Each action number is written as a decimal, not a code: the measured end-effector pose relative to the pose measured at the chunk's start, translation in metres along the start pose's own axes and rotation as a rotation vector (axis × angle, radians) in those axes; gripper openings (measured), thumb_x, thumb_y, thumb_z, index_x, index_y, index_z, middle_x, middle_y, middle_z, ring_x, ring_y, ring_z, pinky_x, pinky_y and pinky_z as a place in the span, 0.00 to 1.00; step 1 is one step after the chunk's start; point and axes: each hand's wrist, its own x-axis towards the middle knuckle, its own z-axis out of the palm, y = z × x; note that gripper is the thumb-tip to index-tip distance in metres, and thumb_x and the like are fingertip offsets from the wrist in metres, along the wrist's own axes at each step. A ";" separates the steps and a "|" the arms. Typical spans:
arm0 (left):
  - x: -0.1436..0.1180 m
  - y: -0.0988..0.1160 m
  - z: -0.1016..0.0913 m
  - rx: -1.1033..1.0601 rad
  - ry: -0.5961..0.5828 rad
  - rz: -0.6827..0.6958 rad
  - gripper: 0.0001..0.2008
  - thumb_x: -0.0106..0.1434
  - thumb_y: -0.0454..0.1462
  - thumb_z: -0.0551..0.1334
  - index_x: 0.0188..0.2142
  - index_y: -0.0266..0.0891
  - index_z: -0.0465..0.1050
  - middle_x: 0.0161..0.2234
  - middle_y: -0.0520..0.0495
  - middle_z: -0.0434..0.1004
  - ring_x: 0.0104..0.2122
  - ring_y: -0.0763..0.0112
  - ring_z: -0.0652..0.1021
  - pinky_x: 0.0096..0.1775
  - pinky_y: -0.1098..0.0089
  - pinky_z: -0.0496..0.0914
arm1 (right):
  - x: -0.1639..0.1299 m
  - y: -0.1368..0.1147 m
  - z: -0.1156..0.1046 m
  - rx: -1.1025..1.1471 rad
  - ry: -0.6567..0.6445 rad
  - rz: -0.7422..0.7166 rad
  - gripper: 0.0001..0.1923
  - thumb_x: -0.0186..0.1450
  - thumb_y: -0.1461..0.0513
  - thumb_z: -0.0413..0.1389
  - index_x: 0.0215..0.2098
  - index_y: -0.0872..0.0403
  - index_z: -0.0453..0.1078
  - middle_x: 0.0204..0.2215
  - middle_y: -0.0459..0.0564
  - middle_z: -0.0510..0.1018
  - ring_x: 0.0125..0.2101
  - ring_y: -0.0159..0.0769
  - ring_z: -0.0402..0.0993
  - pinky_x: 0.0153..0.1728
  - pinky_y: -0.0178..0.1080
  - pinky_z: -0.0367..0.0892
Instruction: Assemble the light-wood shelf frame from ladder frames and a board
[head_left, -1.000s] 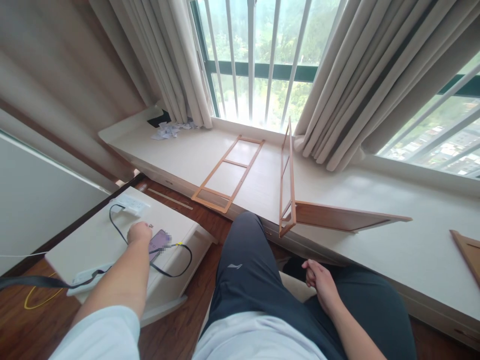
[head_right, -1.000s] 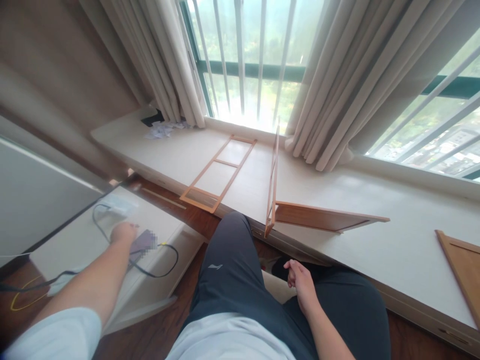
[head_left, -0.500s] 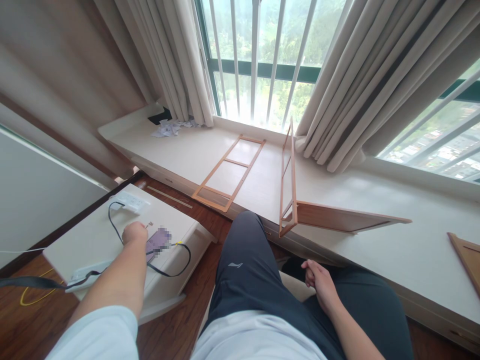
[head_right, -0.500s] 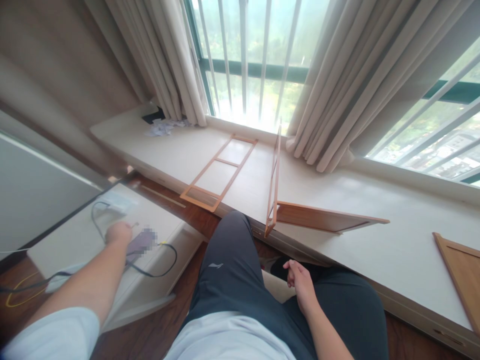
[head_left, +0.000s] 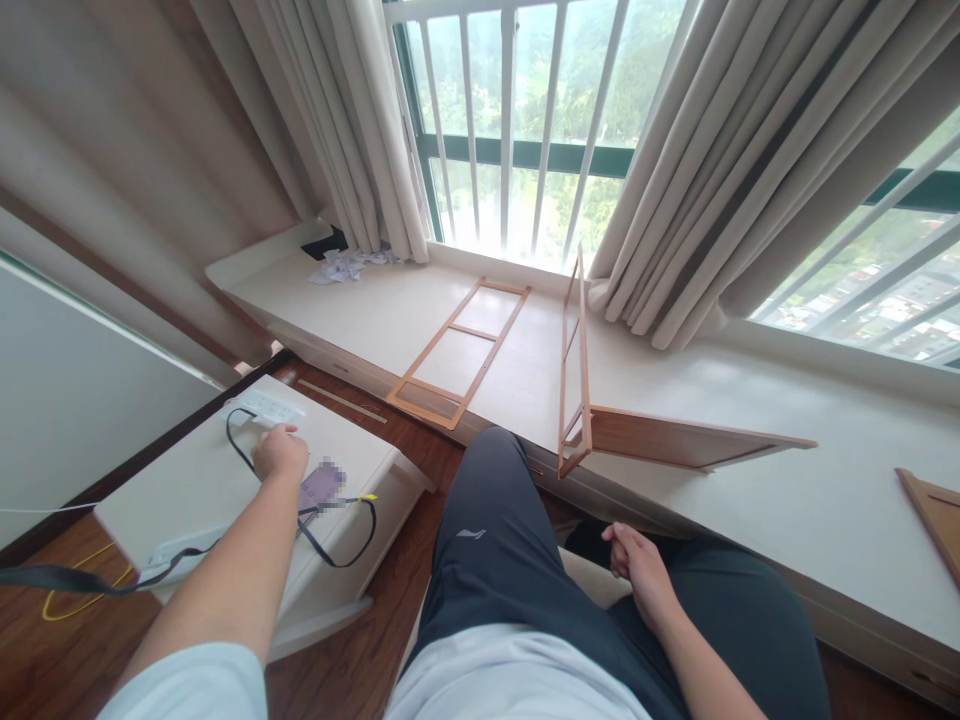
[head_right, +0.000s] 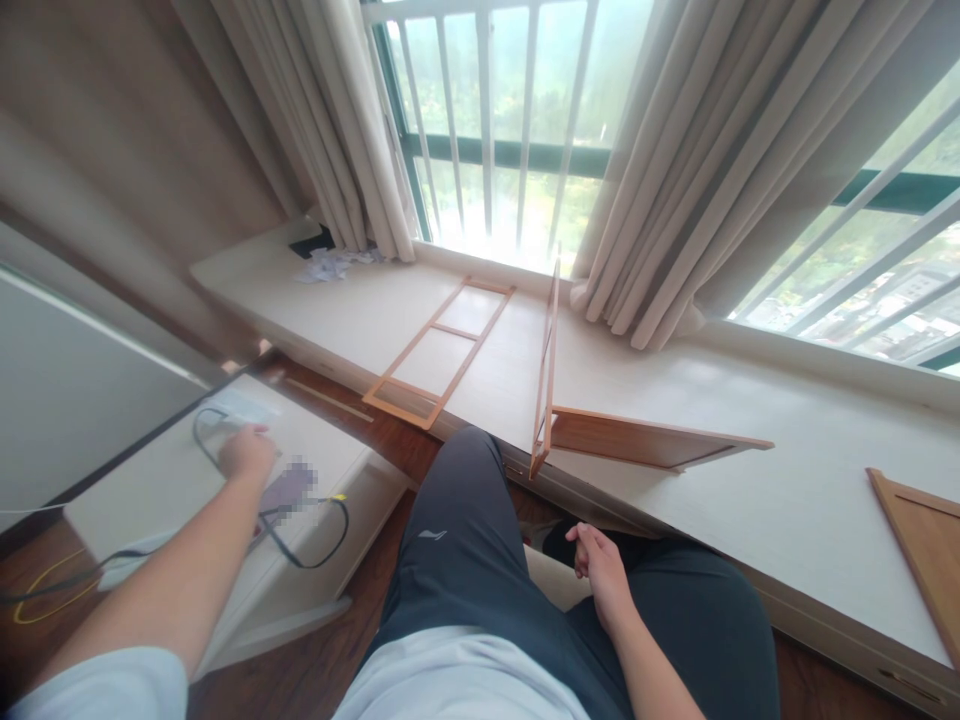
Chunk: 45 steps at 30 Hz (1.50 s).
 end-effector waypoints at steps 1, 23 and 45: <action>-0.001 0.007 0.000 0.001 0.003 0.012 0.09 0.61 0.28 0.55 0.38 0.31 0.73 0.29 0.47 0.65 0.37 0.62 0.68 0.45 0.60 0.66 | 0.000 0.001 0.000 0.003 0.000 0.001 0.28 0.54 0.38 0.64 0.26 0.54 0.71 0.13 0.35 0.52 0.15 0.26 0.49 0.17 0.33 0.53; -0.224 0.258 0.038 -1.052 -0.776 0.168 0.16 0.67 0.46 0.56 0.45 0.39 0.73 0.23 0.55 0.64 0.19 0.75 0.62 0.24 0.72 0.56 | 0.008 0.001 0.001 0.013 -0.027 -0.032 0.29 0.55 0.36 0.59 0.32 0.52 0.70 0.14 0.37 0.58 0.15 0.30 0.57 0.19 0.35 0.56; -0.348 0.314 0.048 -0.857 -1.401 0.868 0.28 0.72 0.42 0.52 0.70 0.43 0.58 0.25 0.54 0.67 0.25 0.73 0.65 0.34 0.69 0.63 | 0.025 -0.017 0.002 -0.306 -0.002 -0.337 0.21 0.62 0.49 0.61 0.48 0.51 0.71 0.29 0.48 0.80 0.31 0.43 0.77 0.35 0.40 0.68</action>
